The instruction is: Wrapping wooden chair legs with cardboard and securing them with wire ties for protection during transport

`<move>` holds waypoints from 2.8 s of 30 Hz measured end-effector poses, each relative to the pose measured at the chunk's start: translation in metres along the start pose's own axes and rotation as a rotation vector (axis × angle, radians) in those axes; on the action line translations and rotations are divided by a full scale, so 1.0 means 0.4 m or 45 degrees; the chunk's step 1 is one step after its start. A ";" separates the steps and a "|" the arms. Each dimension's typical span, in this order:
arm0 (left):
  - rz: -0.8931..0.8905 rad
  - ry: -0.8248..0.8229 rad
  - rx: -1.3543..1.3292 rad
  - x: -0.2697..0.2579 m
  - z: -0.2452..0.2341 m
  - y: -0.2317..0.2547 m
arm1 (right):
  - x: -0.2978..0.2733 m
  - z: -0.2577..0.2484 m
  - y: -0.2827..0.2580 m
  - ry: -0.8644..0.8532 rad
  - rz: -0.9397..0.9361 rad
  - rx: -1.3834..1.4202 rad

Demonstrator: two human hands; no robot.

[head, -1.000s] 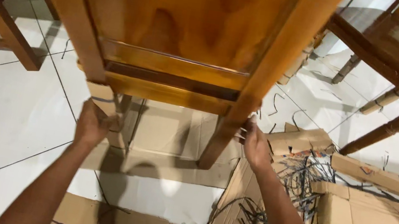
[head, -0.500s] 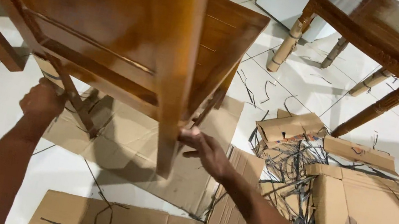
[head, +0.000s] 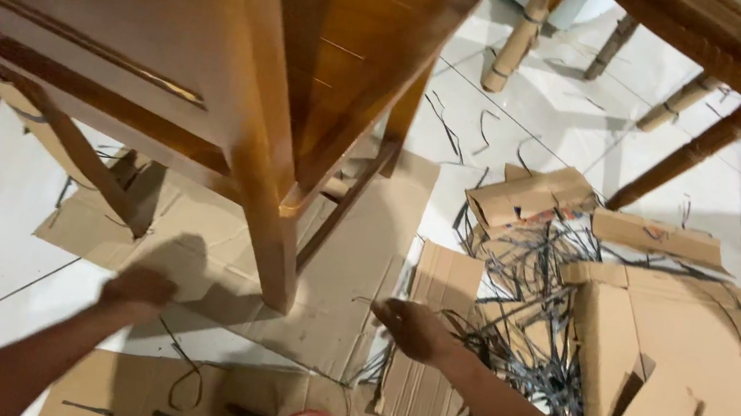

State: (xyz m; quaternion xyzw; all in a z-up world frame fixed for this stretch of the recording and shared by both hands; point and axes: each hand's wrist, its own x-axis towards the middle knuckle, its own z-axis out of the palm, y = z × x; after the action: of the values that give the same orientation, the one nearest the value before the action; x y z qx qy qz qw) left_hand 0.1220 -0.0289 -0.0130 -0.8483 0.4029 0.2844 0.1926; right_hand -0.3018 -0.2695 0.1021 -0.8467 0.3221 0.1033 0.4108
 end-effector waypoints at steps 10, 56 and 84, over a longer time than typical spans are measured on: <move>0.903 -0.064 0.157 -0.227 0.008 0.388 | -0.091 0.151 0.418 -0.068 0.703 -0.543; 0.712 -0.156 -0.870 -0.406 -0.102 0.494 | -0.175 0.188 0.028 0.323 0.132 1.442; 0.636 0.753 -1.087 -0.308 0.035 0.361 | -0.017 0.081 -0.191 0.736 -0.654 0.447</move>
State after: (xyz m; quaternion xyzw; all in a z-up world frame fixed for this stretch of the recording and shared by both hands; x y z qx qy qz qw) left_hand -0.0604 -0.0373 0.0406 -0.7734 0.4774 0.2093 -0.3606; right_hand -0.2562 -0.2070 0.1325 -0.8108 0.2154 -0.3005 0.4538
